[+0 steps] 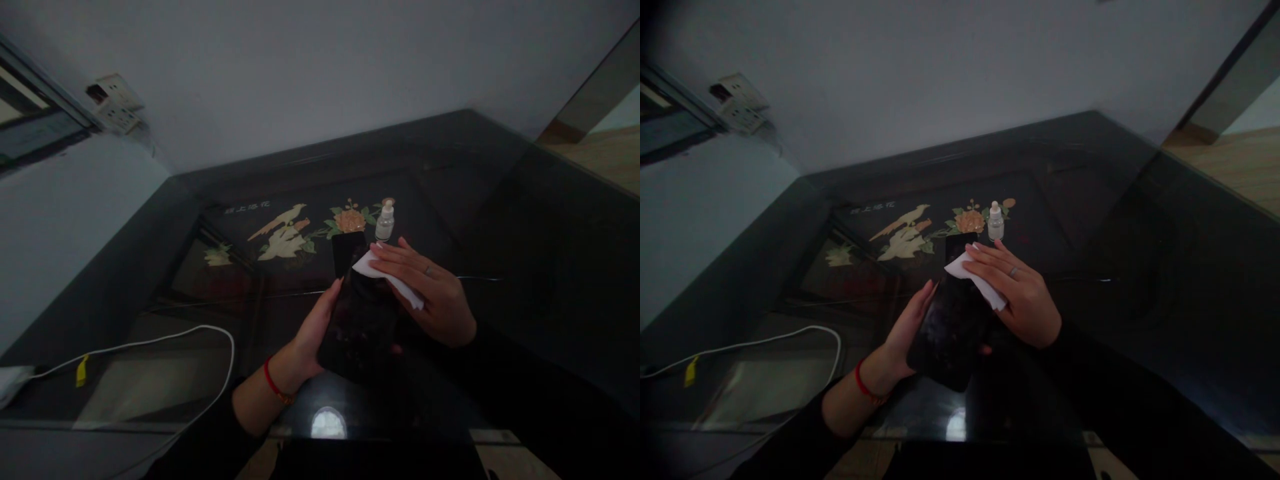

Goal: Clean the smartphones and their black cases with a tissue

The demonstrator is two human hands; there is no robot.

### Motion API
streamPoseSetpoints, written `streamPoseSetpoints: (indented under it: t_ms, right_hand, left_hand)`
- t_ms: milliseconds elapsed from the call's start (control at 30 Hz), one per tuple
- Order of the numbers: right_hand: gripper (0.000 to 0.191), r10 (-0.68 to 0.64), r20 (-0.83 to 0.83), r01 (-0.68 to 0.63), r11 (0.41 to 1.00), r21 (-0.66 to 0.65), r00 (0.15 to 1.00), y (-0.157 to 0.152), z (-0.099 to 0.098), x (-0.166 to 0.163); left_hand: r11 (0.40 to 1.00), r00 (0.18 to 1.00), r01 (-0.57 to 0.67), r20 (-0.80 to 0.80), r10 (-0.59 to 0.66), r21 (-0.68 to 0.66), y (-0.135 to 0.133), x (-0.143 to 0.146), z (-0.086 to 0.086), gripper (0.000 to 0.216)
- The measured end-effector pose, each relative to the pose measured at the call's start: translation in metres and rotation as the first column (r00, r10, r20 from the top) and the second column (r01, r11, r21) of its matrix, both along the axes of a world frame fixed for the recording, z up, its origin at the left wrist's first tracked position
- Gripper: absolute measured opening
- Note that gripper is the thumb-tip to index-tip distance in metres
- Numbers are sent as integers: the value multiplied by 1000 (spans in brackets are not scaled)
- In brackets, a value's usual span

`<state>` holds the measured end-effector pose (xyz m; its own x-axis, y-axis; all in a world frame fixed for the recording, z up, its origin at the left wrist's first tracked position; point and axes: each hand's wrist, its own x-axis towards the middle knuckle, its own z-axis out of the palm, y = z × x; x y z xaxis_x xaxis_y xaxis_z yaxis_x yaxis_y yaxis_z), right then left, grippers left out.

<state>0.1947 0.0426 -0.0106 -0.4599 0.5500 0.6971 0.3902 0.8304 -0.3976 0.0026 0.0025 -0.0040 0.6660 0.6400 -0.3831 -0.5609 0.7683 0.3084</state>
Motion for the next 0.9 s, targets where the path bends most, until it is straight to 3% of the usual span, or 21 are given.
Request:
streamPoseSetpoints:
  t_ms: [100,200,433,600,833,900]
  right_hand:
    - [38,86,54,-85,996,-21,995,1,2,0]
    - [39,139,103,-137,990,-23,985,2,2,0]
    - [33,-94,-46,92,995,-33,995,3,1,2]
    - [33,-10,-12,10,999,-33,1000,2,3,1]
    - [33,-145,-87,144,989,-14,986,0,6,1]
    - [35,-125,-78,125,992,-5,989,-2,6,0]
  left_hand:
    - [996,995,81,-59,-82,-31,-5,0,-10,49]
    - [996,994,85,-73,-87,-35,-7,-1,-15,49]
    - [996,999,29,12,-30,89,1,-2,-5,55]
    - [997,999,49,17,-50,59,-1,-1,-4,56]
    - [981,987,-158,-12,160,109,3,-3,7,60]
    - [974,977,-207,-26,210,95,5,-3,10,62]
